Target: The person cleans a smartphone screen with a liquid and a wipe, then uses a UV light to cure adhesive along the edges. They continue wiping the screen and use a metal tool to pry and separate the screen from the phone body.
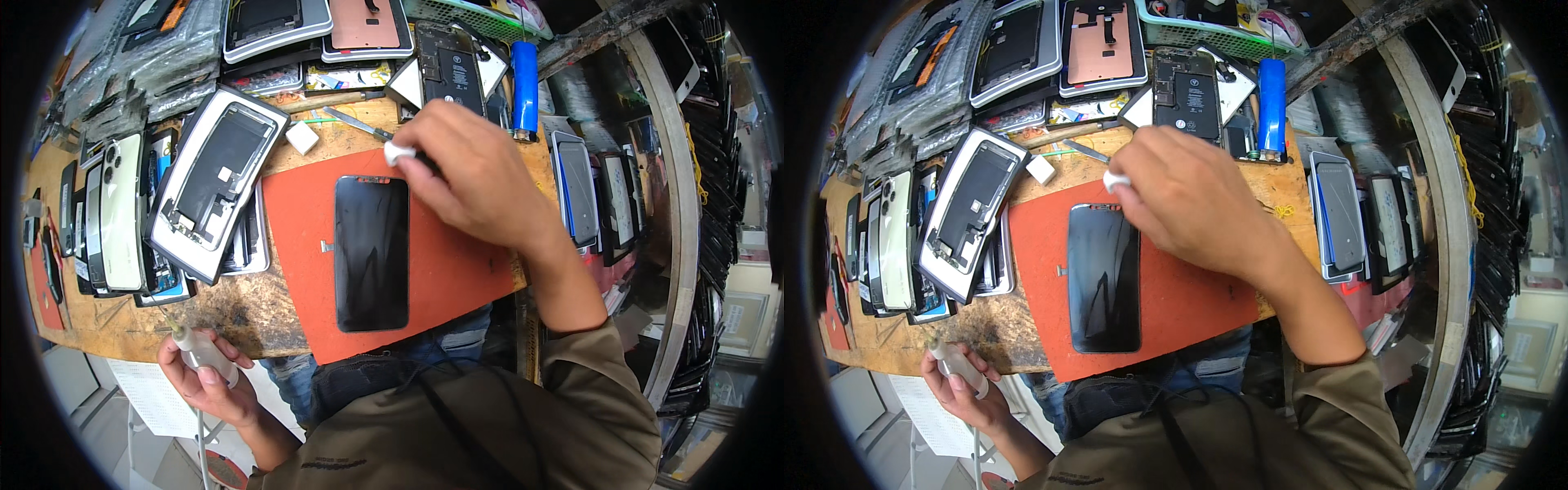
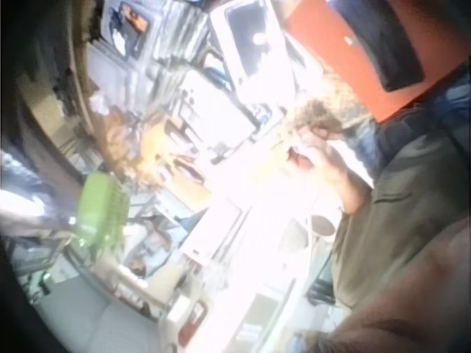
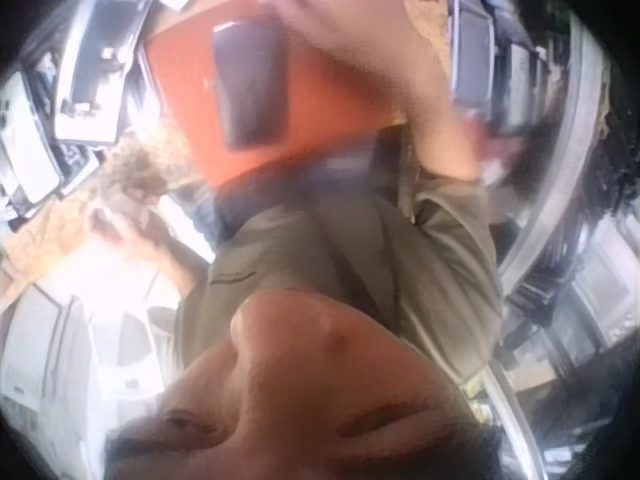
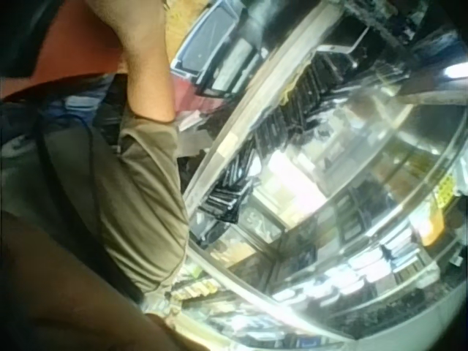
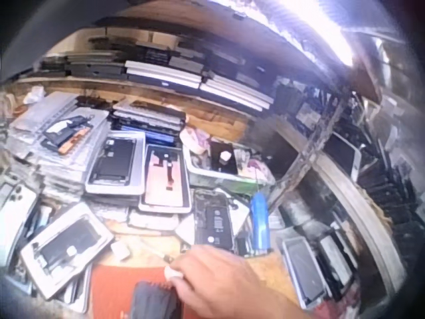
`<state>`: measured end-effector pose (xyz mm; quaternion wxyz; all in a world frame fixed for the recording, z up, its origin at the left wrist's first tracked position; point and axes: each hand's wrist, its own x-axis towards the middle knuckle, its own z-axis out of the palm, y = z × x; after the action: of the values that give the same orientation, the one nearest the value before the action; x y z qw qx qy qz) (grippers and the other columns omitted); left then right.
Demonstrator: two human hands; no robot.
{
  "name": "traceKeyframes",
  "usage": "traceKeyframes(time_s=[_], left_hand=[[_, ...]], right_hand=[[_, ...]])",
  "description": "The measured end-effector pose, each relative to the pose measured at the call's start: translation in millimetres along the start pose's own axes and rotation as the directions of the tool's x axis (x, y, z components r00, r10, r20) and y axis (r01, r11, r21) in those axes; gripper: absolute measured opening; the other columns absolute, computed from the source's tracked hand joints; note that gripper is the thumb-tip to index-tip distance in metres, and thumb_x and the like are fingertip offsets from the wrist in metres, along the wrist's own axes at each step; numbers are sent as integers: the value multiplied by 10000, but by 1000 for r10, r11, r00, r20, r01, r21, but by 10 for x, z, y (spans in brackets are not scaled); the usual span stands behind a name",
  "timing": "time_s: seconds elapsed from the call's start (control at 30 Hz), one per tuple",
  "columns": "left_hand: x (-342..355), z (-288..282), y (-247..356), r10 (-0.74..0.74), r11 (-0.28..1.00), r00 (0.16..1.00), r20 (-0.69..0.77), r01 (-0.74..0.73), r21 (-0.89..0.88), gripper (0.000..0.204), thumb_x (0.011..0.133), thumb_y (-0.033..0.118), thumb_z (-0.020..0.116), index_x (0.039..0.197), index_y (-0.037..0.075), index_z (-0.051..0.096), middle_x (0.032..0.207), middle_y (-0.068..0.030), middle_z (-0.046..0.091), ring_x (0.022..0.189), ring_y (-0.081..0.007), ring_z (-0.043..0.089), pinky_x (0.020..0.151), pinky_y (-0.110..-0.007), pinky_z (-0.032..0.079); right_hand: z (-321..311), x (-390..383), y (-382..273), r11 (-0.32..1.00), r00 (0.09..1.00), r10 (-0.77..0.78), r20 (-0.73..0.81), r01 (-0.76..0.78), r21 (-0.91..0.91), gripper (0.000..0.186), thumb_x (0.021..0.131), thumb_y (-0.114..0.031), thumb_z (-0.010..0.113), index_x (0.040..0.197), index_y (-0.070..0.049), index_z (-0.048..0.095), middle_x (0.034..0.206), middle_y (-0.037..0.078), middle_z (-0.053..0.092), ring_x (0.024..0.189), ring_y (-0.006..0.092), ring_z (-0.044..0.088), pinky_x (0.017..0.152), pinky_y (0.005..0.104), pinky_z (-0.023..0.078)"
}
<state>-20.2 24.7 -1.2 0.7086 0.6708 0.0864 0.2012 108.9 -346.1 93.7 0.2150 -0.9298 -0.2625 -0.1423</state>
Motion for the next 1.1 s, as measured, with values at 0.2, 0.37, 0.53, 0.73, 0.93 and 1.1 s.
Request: traceKeyframes(time_s=[0.2, 0.37, 0.53, 0.73, 0.93, 1.1], left_hand=[[30, -95, 79, 45, 999, 993, 105, -44, -9, 715, 1014, 430, 792, 1513, 33, 467, 1184, -175, 661, 1068, -231, 672, 956, -404, 610], [121, -47, 149, 129, 991, 988, 86, -130, 16, 646, 1010, 163, 830, 1530, 50, 464, 1367, -212, 669, 1288, -287, 672, 1127, -431, 548], [232, 167, 148, 149, 976, 984, 96, -162, 147, 567, 1039, -12, 754, 1524, 35, 463, 1445, -227, 660, 1322, -267, 658, 1092, -412, 572], [168, 168, 113, 104, 954, 992, 73, -120, 275, 544, 1039, -38, 764, 1502, 8, 482, 1486, -239, 653, 1318, -256, 679, 1135, -394, 552], [85, 324, 95, 136, 932, 988, 75, -153, 329, 632, 1004, -8, 786, 1531, 2, 437, 1526, -223, 581, 1354, -277, 618, 1193, -430, 489], [-210, 361, 242, 601, 596, 778, 184, -590, 545, 535, 934, 28, 750, 1410, -6, 508, 1257, -151, 581, 1073, -263, 579, 966, -400, 488]], right_hand=[[-480, 24, 267, 986, 962, 165, -216, -158, 49, 171, 967, -70, 778, 1102, -8, 694, 877, 121, 734, 809, 272, 753, 722, 413, 581], [-670, 457, 1212, 949, 852, 283, -440, -316, -3, 263, 926, -145, 808, 1163, -52, 743, 978, 142, 796, 880, 277, 786, 825, 416, 625], [-370, 1165, 2121, 847, 870, 318, -377, -439, -300, 415, 937, -290, 805, 1326, -146, 780, 1218, 197, 815, 1165, 439, 762, 1007, 557, 602], [-235, 875, 1246, 962, 917, 76, -391, -171, -213, 394, 979, -245, 801, 1342, -93, 784, 1194, 201, 812, 1107, 412, 771, 989, 539, 608], [30, -121, 68, 987, 994, -69, 81, 57, 148, 370, 991, -93, 712, 1346, 6, 749, 1230, 201, 788, 1118, 389, 725, 1003, 496, 572], [164, -364, -148, 998, 998, -24, 51, 21, 57, 541, 916, 32, 658, 1456, 71, 651, 1297, 175, 746, 1179, 373, 636, 1063, 490, 490]])
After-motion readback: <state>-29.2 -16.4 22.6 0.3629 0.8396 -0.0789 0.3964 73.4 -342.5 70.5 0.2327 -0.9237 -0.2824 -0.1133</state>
